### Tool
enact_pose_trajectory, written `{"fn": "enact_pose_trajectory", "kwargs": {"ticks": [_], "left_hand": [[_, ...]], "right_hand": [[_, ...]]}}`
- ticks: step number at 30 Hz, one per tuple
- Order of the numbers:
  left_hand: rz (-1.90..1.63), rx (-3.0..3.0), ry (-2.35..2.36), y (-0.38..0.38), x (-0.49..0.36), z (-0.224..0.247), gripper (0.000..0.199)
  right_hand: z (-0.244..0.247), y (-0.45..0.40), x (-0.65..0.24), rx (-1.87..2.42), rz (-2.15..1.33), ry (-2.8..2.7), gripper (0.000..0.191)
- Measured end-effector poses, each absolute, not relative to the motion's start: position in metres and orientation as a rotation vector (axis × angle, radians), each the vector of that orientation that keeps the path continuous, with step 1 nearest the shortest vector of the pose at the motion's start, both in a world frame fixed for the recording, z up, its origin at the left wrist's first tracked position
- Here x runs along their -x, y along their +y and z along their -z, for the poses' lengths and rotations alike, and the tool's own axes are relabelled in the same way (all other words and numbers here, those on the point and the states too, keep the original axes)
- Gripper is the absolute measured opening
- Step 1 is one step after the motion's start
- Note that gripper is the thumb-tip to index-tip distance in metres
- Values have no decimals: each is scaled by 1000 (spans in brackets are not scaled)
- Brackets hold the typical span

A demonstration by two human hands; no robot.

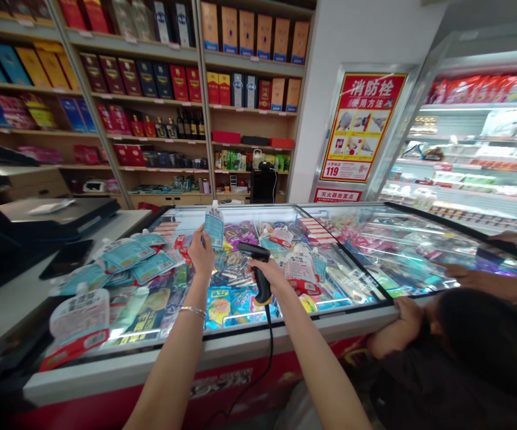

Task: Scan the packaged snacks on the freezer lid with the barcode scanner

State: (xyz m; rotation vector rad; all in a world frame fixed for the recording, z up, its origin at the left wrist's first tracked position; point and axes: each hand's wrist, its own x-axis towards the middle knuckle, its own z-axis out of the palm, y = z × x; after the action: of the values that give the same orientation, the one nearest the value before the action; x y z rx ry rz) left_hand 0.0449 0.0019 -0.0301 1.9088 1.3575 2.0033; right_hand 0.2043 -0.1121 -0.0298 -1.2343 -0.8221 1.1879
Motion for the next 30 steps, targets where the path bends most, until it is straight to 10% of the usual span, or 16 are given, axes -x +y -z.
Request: {"fn": "enact_pose_trajectory", "kwargs": {"ticks": [17,30], "left_hand": [[-2239,-1293,1927,-8,100,-39,46],[-1933,-1324,2053,-2,185,-2,42]], "right_hand": [[3,-90,-144,1113,-1293,-935,13],[20,-48,-35,1126,-1579,-981,14]]}}
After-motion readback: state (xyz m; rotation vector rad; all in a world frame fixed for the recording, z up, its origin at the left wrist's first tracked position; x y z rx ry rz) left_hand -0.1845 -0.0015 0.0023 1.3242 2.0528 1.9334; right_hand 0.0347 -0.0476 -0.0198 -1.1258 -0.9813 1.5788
